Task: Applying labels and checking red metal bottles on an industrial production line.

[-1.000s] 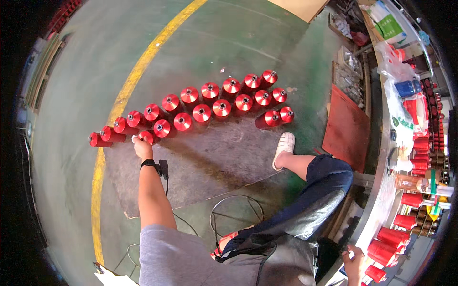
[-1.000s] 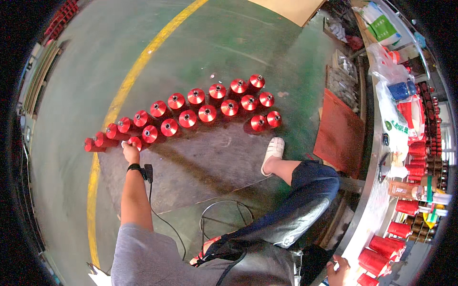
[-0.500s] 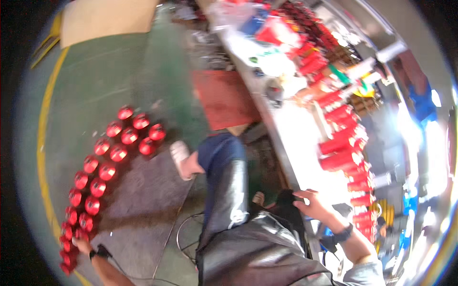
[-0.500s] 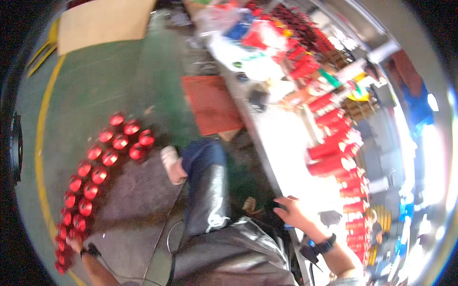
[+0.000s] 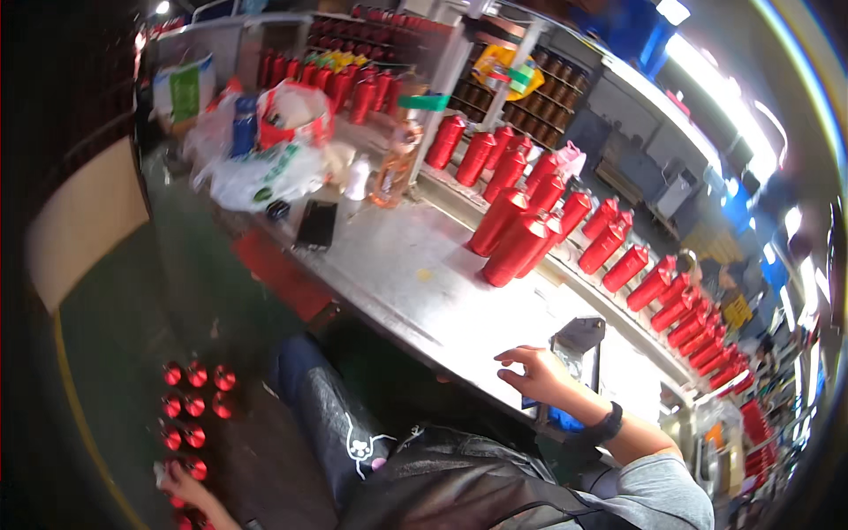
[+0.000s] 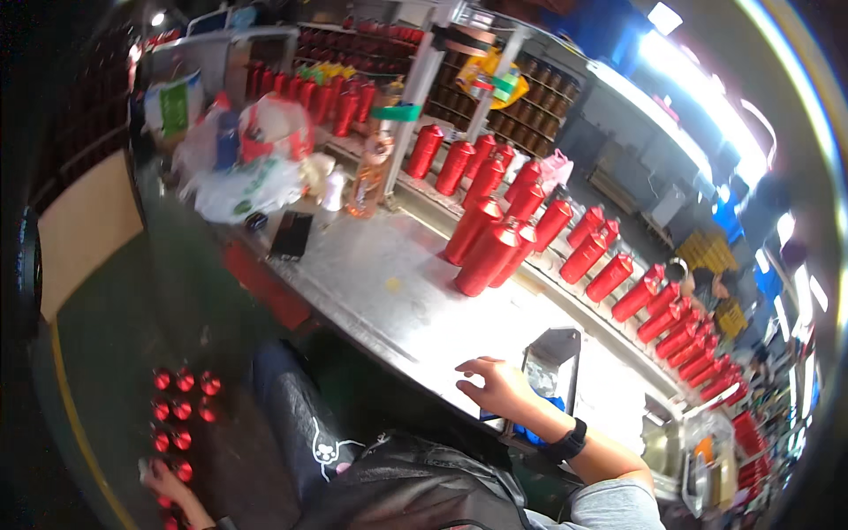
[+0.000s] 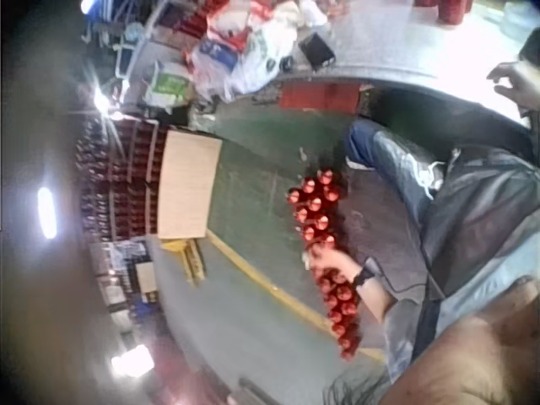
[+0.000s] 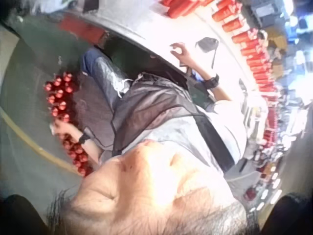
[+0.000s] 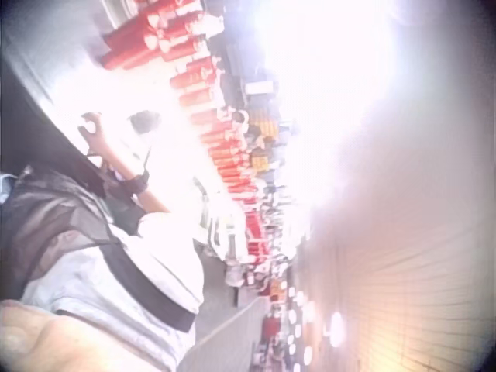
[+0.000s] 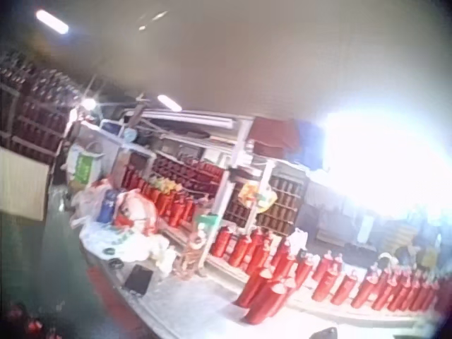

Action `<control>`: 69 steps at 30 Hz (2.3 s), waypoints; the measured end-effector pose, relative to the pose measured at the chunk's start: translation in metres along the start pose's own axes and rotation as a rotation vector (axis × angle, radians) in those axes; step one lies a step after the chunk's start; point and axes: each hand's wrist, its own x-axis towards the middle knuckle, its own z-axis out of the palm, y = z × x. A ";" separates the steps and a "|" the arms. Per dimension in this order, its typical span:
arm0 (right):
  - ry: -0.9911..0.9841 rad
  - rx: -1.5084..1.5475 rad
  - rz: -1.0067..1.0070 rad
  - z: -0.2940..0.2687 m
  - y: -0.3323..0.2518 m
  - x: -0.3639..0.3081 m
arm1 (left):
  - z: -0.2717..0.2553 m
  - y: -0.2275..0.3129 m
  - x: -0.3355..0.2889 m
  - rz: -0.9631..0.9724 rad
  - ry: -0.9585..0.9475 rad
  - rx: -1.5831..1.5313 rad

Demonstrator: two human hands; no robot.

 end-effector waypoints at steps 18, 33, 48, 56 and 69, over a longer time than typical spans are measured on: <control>0.437 0.422 0.274 -0.065 0.155 -0.112 | 0.241 0.814 -0.348 1.057 -0.674 -0.768; 0.464 0.666 0.218 -0.041 0.199 -0.132 | 0.141 0.765 -0.351 0.338 -1.469 -1.140; 0.307 0.490 0.103 -0.050 0.169 -0.185 | 0.095 0.708 -0.467 -0.517 -2.210 -0.920; 0.280 0.122 0.121 -0.048 0.162 -0.186 | 0.095 0.708 -0.493 -0.247 -2.250 -0.623; 0.222 0.109 0.085 -0.041 0.174 -0.181 | 0.115 0.711 -0.500 -0.210 -2.361 -0.533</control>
